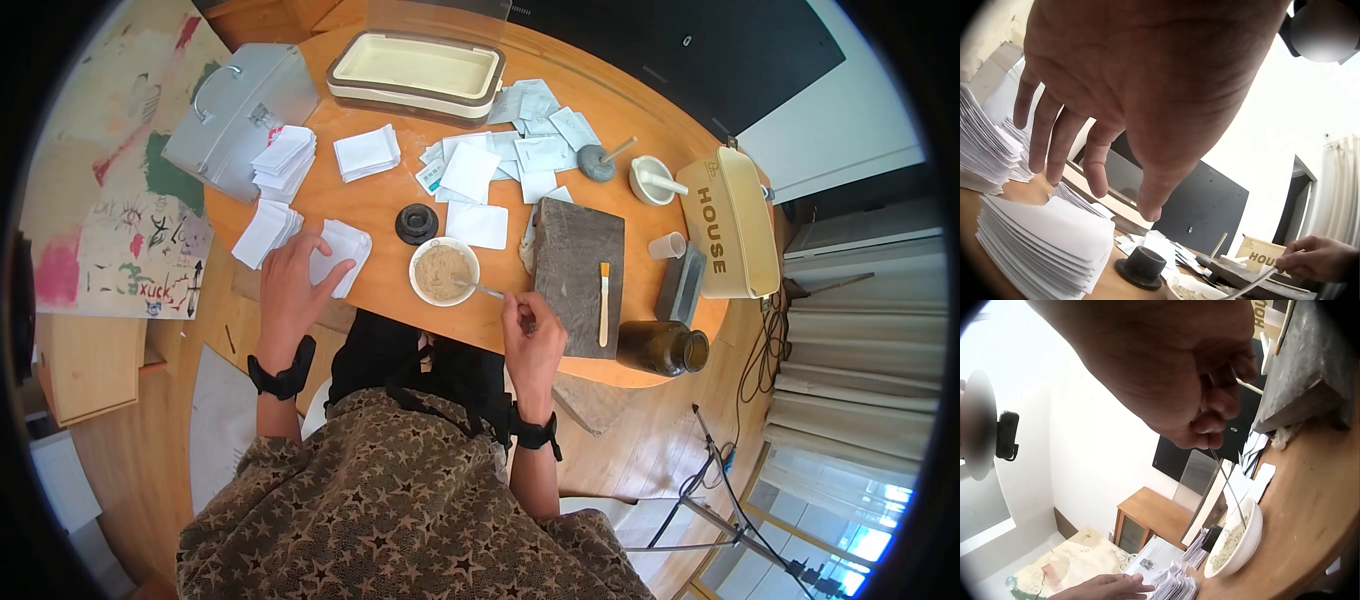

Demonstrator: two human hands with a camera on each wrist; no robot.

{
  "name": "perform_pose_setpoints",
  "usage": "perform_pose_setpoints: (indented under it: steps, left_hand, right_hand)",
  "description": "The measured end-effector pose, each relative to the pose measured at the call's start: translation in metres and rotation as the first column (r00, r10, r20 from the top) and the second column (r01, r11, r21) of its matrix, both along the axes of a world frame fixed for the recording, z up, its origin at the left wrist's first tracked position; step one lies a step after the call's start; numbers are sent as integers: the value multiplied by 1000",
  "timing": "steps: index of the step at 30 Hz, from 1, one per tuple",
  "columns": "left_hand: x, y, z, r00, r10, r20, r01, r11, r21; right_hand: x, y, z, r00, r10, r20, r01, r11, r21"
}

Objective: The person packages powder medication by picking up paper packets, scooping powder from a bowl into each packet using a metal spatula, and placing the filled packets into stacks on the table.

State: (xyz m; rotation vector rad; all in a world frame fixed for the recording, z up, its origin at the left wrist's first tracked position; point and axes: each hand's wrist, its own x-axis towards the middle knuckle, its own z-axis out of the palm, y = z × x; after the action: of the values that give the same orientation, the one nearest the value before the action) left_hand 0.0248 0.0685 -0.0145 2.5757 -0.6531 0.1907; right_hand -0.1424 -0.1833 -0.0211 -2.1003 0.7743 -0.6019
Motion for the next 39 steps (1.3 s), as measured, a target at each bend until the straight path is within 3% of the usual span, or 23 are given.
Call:
perform_pose_setpoints:
  steps: [7,9,10,16,20,22,24,27,37,39]
  left_hand:
    - [21,-15,19,997,-70,17,69,998,8]
    - [39,-21,20,973,-114,200,105,993,54]
    - [51,-25,21,972,-115,204,106,993,54]
    - [132,-63,17,975,-176,132,146,967,211]
    - [172,-81,7,970,-216,-113,242,912,330]
    - [179,-87,5,956,-209,-206,272,894,357]
    - [182,-92,5,940,-105,-324,241,877,416]
    - [184,-92,2,936,-106,-334,253,866,432]
    - [186,-87,-6,967,-120,-223,204,890,407]
    - [174,-87,8,980,-140,-145,184,911,369]
  right_hand:
    - [-2,-2,1,1000,-11,-4,11,1000,3]
    - [-3,-2,2,1000,-18,16,17,999,44]
    - [-3,-3,2,1000,-19,20,18,999,43]
    - [-7,-4,8,999,-30,42,27,997,69]
    - [-12,-5,11,997,-64,31,62,995,81]
    - [-14,-6,13,996,-76,40,72,994,87]
    - [-16,-7,16,996,-80,25,77,991,114]
    - [-17,-8,14,996,-77,34,72,991,113]
    - [-17,-9,12,996,-80,32,75,990,117]
    - [-18,-10,8,994,-90,61,79,983,166]
